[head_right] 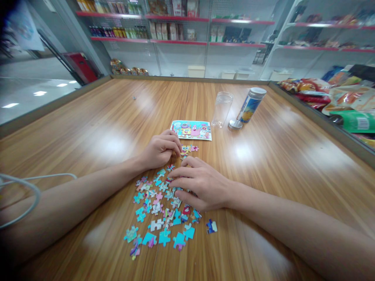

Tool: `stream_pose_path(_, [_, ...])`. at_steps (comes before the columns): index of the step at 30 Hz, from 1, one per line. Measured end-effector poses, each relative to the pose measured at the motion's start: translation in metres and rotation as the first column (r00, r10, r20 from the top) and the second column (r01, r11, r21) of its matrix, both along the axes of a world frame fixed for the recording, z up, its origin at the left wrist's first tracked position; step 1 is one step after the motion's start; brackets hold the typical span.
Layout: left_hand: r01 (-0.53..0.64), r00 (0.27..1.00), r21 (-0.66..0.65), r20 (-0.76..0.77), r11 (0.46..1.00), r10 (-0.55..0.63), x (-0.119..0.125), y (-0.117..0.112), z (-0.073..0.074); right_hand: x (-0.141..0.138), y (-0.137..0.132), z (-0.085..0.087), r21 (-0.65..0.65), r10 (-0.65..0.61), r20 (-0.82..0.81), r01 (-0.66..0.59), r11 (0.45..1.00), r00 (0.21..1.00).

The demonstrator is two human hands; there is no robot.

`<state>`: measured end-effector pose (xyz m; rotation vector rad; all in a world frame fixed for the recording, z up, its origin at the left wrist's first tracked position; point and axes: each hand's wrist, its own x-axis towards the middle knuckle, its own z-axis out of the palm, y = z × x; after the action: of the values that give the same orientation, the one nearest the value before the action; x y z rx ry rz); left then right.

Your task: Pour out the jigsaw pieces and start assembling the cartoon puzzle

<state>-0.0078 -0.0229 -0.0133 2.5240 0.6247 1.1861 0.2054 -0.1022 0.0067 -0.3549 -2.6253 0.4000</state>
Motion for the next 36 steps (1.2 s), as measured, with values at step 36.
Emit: stream_pose_path(36, [-0.017,0.999,-0.050,0.039,0.999,0.019,0.000,0.001,-0.001,-0.007,-0.017,0.009,0.021,0.075,0.203,-0.081,0.996,0.976])
